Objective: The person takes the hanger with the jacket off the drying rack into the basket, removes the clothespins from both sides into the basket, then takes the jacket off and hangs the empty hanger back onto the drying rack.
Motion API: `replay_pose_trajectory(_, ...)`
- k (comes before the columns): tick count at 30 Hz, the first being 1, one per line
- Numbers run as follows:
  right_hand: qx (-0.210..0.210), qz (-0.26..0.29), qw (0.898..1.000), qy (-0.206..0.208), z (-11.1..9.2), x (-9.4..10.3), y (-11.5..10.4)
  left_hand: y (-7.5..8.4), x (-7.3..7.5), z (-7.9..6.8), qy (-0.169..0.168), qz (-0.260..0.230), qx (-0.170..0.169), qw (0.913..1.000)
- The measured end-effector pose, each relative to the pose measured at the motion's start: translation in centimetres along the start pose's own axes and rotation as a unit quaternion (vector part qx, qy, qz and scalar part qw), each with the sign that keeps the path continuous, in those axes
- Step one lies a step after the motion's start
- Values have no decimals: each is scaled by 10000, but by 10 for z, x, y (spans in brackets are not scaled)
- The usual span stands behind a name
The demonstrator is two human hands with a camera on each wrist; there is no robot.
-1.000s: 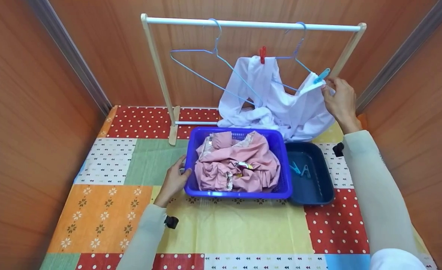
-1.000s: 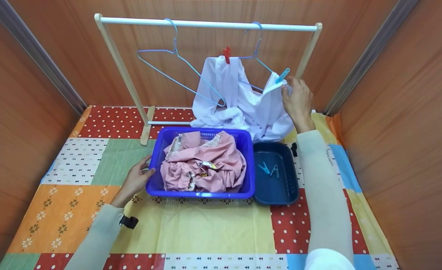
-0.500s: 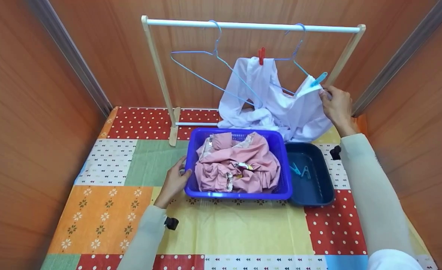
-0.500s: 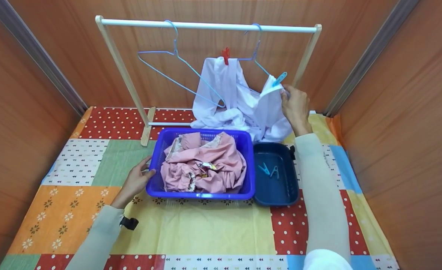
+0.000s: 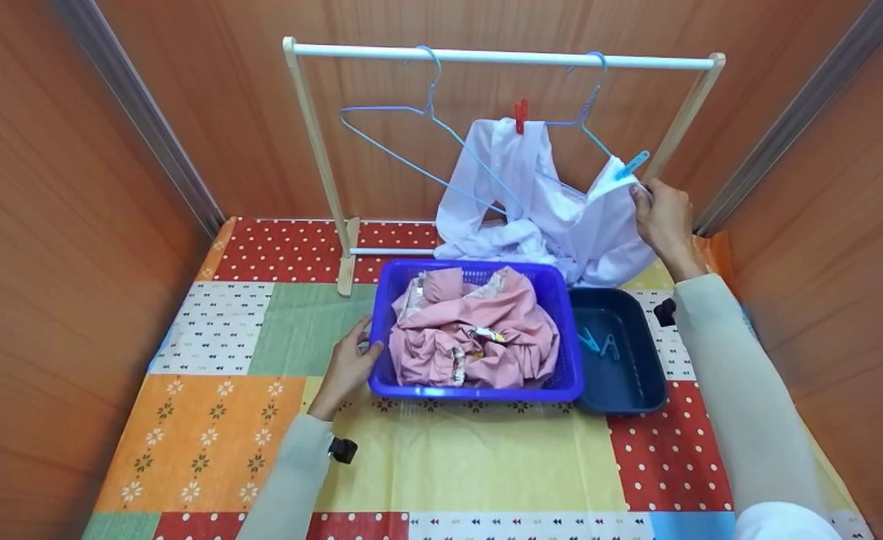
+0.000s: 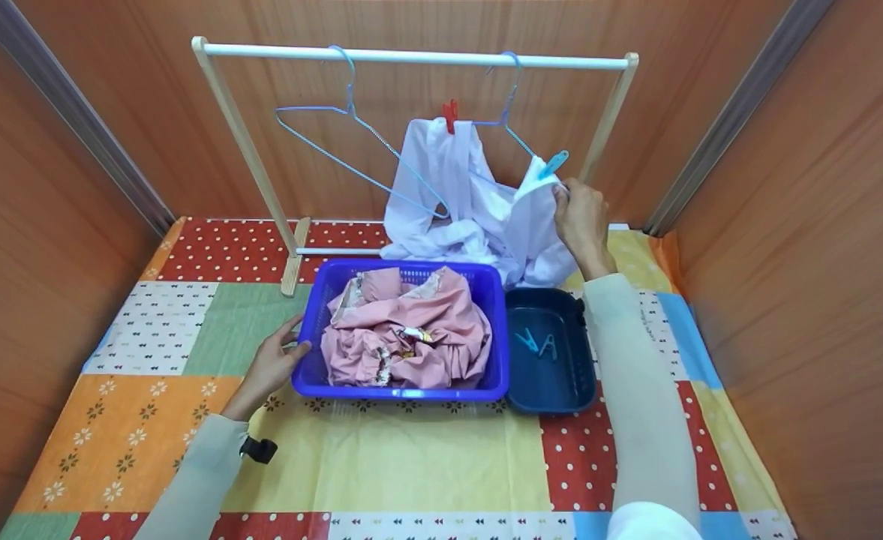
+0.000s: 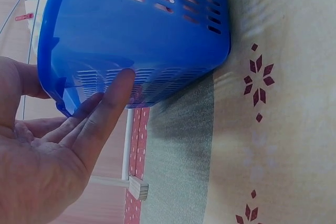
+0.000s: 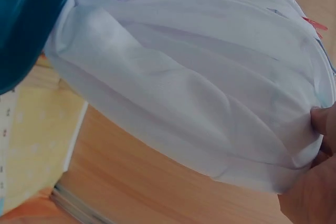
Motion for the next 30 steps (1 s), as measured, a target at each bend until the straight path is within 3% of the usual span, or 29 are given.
replay_pose_trajectory(11,242,173,9971,706,-1,0,-1,0,0,-2,1,-74,-97,9999)
replay_pose_trajectory(30,549,589,9874,1360,-7,13,-5,-1,0,-2,-36,-95,-109,9999)
Point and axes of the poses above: each hand's wrist, its own z-axis towards the middle knuckle, its own x-axis out of the back of the hand, y = z × x, the point moved 3 cm from there along z, towards the middle knuckle, and after that the axes turned 2 degrees about -x, right-handed, at the moved point
